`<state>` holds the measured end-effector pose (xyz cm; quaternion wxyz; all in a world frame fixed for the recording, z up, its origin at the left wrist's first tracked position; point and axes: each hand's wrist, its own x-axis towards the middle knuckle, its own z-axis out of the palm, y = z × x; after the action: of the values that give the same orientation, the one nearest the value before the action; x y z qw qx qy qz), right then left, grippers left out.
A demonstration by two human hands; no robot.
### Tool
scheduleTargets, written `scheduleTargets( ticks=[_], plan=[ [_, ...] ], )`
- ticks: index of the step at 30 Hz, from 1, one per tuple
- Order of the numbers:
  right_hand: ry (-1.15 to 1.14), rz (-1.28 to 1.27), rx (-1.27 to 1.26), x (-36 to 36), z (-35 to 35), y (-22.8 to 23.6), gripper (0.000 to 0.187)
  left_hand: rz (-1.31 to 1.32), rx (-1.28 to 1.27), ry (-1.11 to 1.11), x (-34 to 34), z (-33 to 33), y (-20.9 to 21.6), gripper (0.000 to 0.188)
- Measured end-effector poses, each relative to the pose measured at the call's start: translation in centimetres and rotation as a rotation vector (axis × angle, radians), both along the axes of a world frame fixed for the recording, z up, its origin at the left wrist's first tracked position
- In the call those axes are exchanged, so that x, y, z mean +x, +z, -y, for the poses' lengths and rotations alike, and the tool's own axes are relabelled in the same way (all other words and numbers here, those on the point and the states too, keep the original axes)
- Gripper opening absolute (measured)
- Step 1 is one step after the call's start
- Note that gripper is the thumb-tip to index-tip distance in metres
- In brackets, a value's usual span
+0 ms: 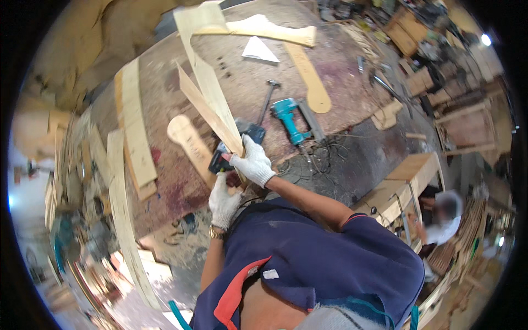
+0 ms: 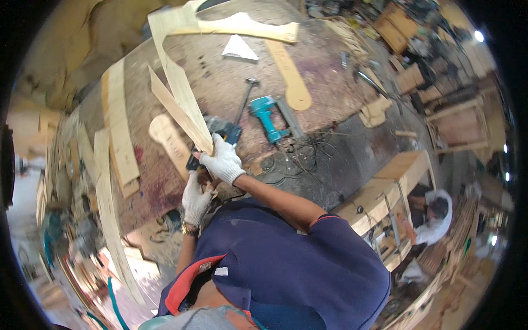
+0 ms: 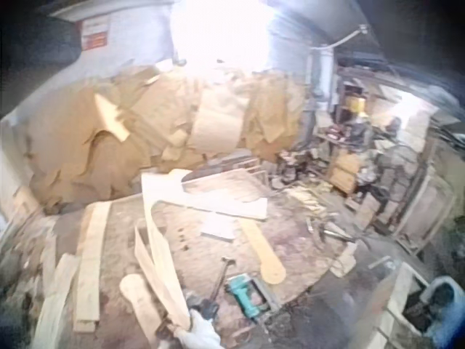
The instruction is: The person marks a wooden plank with a pen, then uses a jigsaw to cut along the marked line. After cutting, the person uses a sander to smooth the edges of the wood. Finally, the person fits the cut piece into a larger wooden frame structure.
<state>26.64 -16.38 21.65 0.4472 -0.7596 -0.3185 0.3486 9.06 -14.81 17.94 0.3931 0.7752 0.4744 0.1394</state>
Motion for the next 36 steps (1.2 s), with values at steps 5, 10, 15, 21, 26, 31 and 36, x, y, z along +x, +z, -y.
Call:
scheduleTargets(
  ticks=[5,10,15,21,26,31,36],
  plan=[
    [-0.216,0.024,-0.258,3.2,6.3,-2.8,0.062,0.101,-0.164,0.045,-1.0,1.6,-1.5,0.038],
    [-0.415,0.001,-0.107,9.0,11.2,-1.6,0.034,0.096,-0.1,0.093,-4.3,2.3,-5.7,0.034],
    [-0.387,0.664,-0.318,39.7,7.7,2.6,0.052,0.018,0.013,0.217,-5.9,1.6,-3.5,0.035],
    [-0.433,0.896,-0.11,63.3,1.8,17.7,0.086,-0.123,0.154,0.413,-5.8,-0.3,-5.9,0.071],
    [0.176,0.344,0.387,36.3,-7.8,2.3,0.026,-0.59,-0.225,0.481,-5.3,1.9,-7.3,0.127],
    [0.37,-0.269,0.24,12.2,-7.6,-8.1,0.038,-0.25,-0.425,0.596,-4.2,2.9,-14.6,0.126],
    [0.735,-0.503,0.014,-3.0,-4.2,-5.9,0.033,0.161,-0.186,0.486,-10.7,3.9,-19.2,0.102]
  ],
)
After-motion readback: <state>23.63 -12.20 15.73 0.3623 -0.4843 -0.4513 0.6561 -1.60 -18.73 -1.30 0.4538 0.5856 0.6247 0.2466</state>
